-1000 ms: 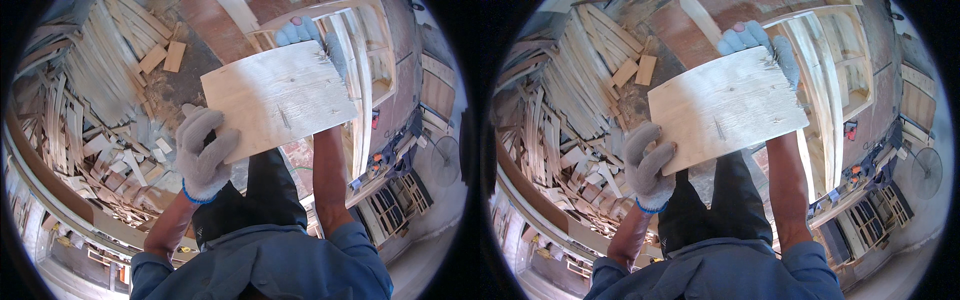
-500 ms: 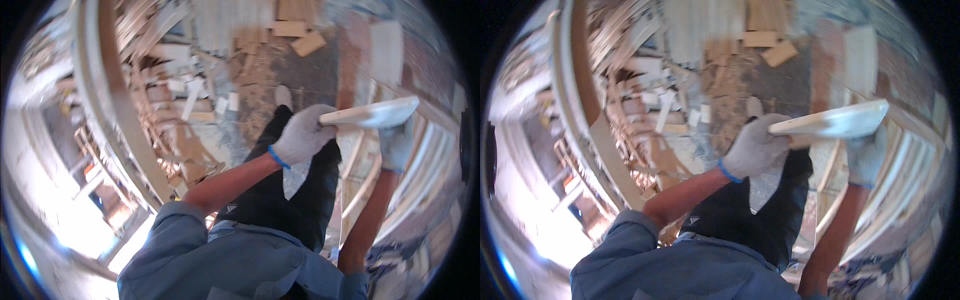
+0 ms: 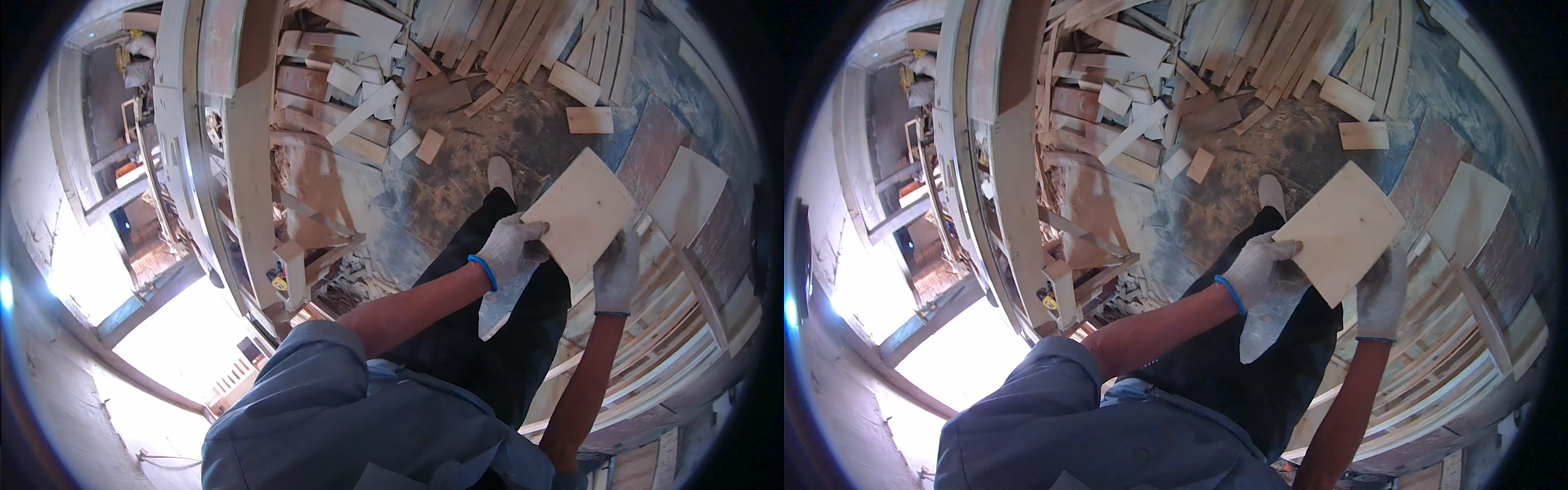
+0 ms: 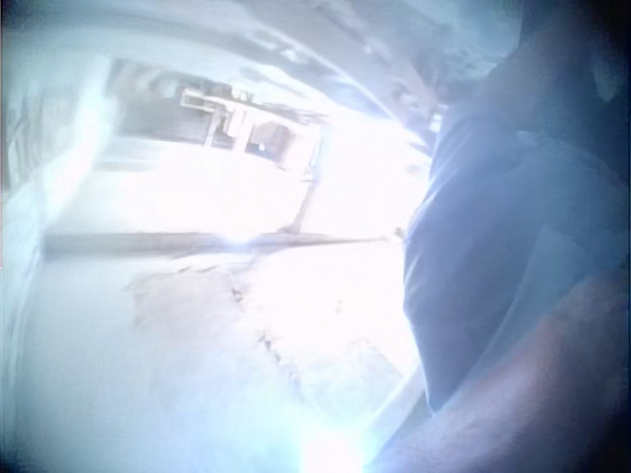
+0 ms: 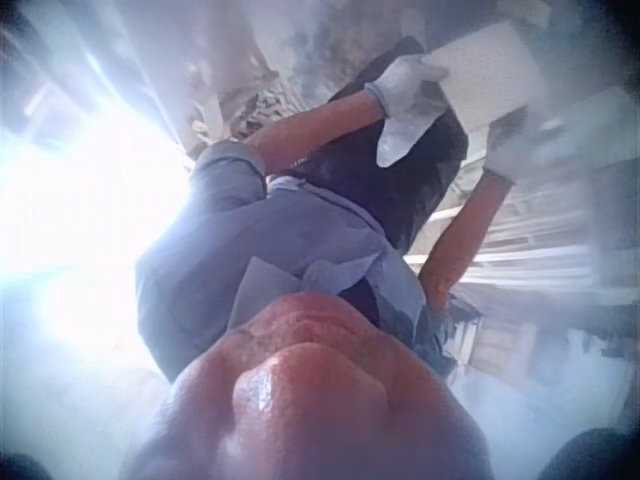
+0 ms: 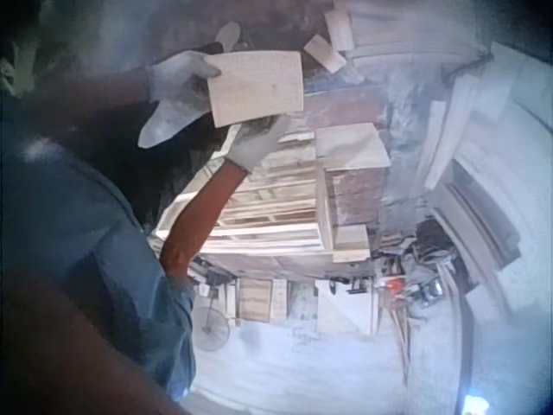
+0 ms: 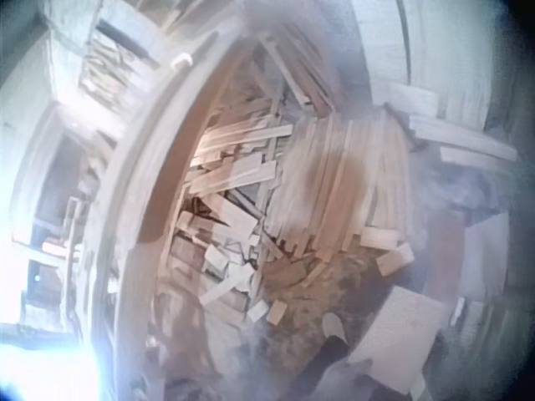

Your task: The person measures and marks a wooden frame, then selects and cuts several pieces of wood using a table saw. They sort through a pile of wood pieces, pick suitable ones, and cut them to size.

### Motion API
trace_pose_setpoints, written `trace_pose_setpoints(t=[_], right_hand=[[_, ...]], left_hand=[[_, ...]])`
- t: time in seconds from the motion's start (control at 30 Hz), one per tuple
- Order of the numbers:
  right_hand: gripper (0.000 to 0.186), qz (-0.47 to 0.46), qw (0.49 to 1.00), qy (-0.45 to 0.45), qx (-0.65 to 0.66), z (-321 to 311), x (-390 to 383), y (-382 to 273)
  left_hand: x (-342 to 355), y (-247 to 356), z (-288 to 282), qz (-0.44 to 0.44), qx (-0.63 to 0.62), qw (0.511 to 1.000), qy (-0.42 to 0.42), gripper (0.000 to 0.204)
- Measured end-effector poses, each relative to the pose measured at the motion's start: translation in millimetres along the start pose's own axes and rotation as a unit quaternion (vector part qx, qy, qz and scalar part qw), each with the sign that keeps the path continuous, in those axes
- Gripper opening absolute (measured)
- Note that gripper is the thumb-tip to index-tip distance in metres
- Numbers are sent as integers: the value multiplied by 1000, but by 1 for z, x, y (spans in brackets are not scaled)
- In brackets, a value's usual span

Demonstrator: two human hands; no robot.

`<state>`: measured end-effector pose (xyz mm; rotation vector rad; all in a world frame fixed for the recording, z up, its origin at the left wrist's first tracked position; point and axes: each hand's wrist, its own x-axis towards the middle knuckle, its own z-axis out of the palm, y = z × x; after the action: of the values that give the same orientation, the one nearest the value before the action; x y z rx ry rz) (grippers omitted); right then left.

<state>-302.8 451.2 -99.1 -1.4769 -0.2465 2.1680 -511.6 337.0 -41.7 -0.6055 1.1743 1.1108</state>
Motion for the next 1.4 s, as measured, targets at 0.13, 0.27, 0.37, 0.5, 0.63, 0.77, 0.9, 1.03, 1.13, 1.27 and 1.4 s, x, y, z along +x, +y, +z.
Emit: trace_pose_setpoints(t=[0.13, 0.27, 0.37, 0.5, 0.63, 0.77, 0.9, 1.03, 1.13, 1.27, 1.4], right_hand=[[40, 29, 998, 17, -46, 49, 1, 37], [40, 47, 988, 23, -146, 104, -2, 56], [48, 61, 975, 31, -209, 142, 3, 65], [46, 67, 963, -1, -260, 162, 23, 78], [37, 81, 937, -23, -340, 182, 26, 77], [35, 84, 916, -95, -380, 166, 42, 76], [36, 111, 861, -168, -467, 163, 48, 55], [39, 109, 838, -215, -490, 174, 55, 35], [41, 117, 834, -233, -486, 186, 58, 31], [42, 129, 829, -227, -495, 188, 62, 38], [35, 140, 788, -229, -553, 196, 41, 63]], left_hand=[[6, 11, -33, 9, -117, 993, -25, 24], [0, 37, -48, 24, -174, 984, -31, 27], [4, 48, -70, 44, -159, 986, -11, 28], [9, 55, -102, 53, -152, 987, -22, 41], [15, 46, -122, 74, -214, 974, -2, 44], [9, 42, -122, 167, -40, 985, 24, 43], [0, 30, -116, 130, -213, 968, -27, 44], [-3, 22, -105, 153, -216, 964, -31, 42], [-10, 15, -96, 174, -264, 949, -11, 34], [-22, 5, -92, 164, -302, 939, 2, 30], [-27, -15, -117, 175, -360, 916, 32, 26]])
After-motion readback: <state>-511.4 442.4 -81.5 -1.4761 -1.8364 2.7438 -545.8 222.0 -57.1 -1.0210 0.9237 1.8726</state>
